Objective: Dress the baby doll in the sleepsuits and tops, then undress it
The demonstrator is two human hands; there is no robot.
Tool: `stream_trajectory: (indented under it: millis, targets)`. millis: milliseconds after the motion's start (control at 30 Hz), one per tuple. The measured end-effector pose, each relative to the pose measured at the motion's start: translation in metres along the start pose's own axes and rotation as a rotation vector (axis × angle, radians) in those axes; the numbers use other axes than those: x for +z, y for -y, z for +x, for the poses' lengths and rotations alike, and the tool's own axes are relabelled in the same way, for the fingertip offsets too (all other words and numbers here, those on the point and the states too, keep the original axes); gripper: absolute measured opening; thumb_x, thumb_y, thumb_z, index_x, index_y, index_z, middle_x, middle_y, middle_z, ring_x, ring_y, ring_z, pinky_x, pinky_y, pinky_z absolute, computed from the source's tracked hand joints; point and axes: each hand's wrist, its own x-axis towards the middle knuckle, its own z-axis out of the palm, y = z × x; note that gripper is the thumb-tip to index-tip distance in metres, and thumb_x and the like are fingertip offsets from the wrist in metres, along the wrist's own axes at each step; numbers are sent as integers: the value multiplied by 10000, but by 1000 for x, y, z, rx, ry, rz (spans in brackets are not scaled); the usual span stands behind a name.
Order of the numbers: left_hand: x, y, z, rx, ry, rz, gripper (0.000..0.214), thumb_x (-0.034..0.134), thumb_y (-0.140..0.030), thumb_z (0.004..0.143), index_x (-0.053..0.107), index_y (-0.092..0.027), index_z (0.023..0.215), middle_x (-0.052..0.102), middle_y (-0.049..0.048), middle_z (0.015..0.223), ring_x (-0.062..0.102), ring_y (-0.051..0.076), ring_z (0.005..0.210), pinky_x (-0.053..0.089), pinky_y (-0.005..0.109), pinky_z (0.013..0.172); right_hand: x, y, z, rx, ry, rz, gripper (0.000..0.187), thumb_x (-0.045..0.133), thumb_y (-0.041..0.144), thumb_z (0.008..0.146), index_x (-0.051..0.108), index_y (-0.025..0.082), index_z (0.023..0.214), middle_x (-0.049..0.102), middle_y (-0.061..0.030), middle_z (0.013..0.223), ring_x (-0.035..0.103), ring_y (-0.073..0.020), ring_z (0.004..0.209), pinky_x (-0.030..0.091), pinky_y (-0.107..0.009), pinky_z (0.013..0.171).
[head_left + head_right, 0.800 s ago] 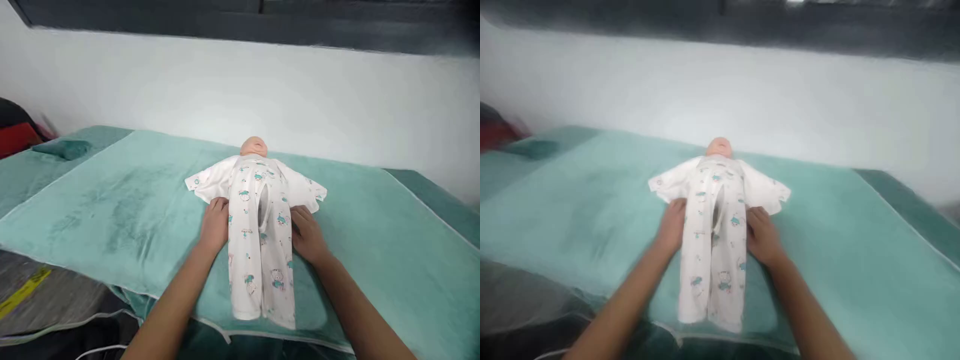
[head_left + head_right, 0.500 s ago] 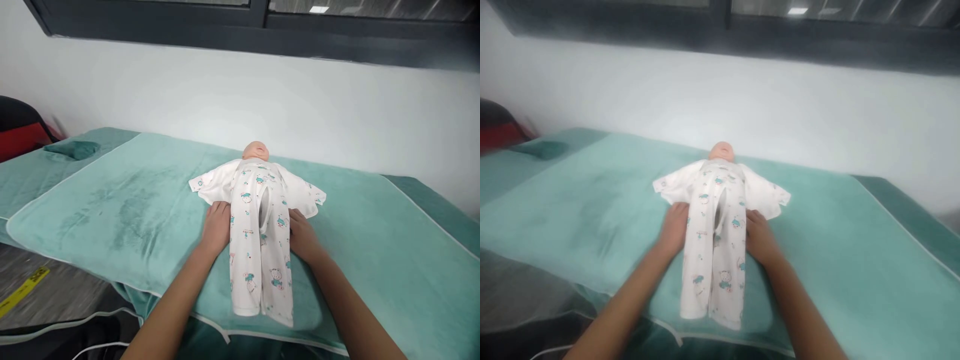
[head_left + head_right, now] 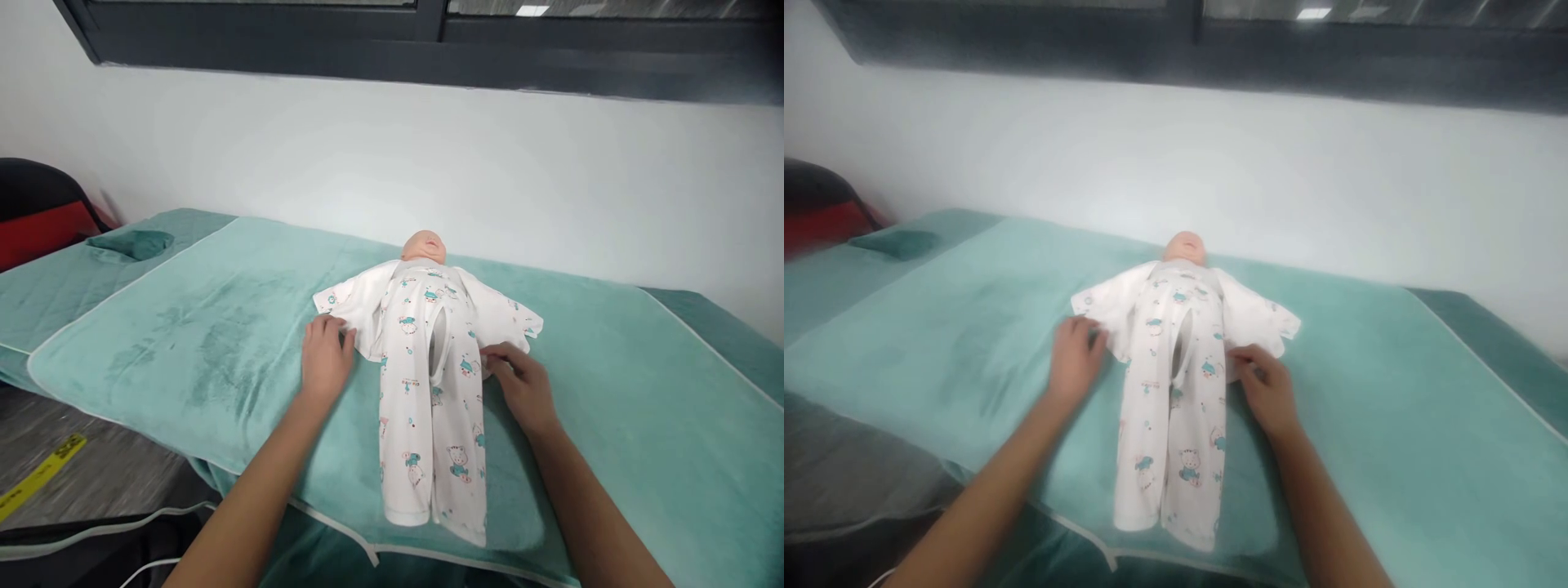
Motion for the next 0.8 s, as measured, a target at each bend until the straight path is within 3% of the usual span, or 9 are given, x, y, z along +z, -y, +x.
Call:
stream_trajectory:
  millis: [100, 267, 400, 467, 533, 600, 700, 733, 800]
  targets:
    - [4, 1, 18, -182, -46, 127, 403, 547, -402, 904, 613, -134, 1198, 571, 172, 1280, 519, 351, 1175, 430, 489, 973, -7, -22, 17, 193, -280, -208, 349, 533, 411, 853, 675, 171, 1062, 683, -125, 1089, 611, -272, 993, 469, -398, 855]
    - [6, -2, 29, -219, 17, 193, 334, 478, -365, 923, 653, -160, 1121, 642, 158, 1191, 544, 354, 1148, 435, 472, 939, -25, -46, 48, 415, -121, -492, 474, 587, 553, 780, 683, 162, 1029, 700, -163, 1054, 621, -318, 948, 461, -441, 823]
    - [6, 1, 26, -211, 30, 50, 320, 408, -367, 953, 615, -181, 1112, 689, 129, 1035, 616, 313, 1009, 446, 414, 855, -34, -22, 62, 458, -45, -107, 359, 686, 503, 700, 689, 194, 881, 707, -84, 885, 626, -272, 829, 477, -381, 719]
    - [6, 2, 23, -249, 39, -73, 329, 399, -411, 954, 577, -194, 1126, 684, 98, 929, 631, 290, 881, 442, 378, 767, -36, 7, 65, 405, -70, 227, 354, 685, 496, 722, 686, 200, 916, 701, -60, 858, 625, -236, 775, 485, -343, 659]
    - [5, 2, 21, -274, 42, -229, 291, 434, -438, 935, 559, -216, 1075, 656, 52, 843, 610, 250, 778, 427, 340, 714, -38, 45, 66, 277, -72, 341, 363, 687, 482, 752, 678, 219, 1002, 701, -49, 921, 622, -205, 768, 481, -311, 638]
    - [2, 1, 21, -272, 34, -417, 239, 498, -450, 897, 547, -227, 966, 618, 17, 814, 578, 209, 749, 425, 310, 713, -41, 83, 69, 158, 154, 232, 328, 679, 462, 794, 679, 249, 1043, 697, -31, 942, 613, -185, 780, 469, -290, 646]
    - [-4, -7, 26, -251, 31, -729, 239, 567, -450, 843, 504, -220, 832, 592, 2, 860, 560, 174, 807, 445, 280, 759, -44, 121, 83, 55, 762, 63, 260, 648, 456, 841, 701, 244, 982, 692, -19, 867, 603, -172, 756, 460, -288, 654]
    - [-6, -13, 29, -251, 40, -827, 241, 563, -448, 842, 490, -219, 823, 594, 3, 880, 565, 171, 827, 454, 276, 767, -42, 126, 91, 34, 816, 41, 271, 617, 478, 863, 701, 229, 928, 688, -22, 839, 600, -168, 740, 458, -294, 661]
    - [-12, -29, 35, -239, 65, -930, 223, 515, -440, 872, 465, -224, 848, 618, 10, 929, 589, 175, 863, 476, 283, 777, -30, 124, 110, 27, 614, 24, 364, 557, 535, 891, 664, 201, 794, 666, -26, 777, 573, -156, 690, 436, -300, 651]
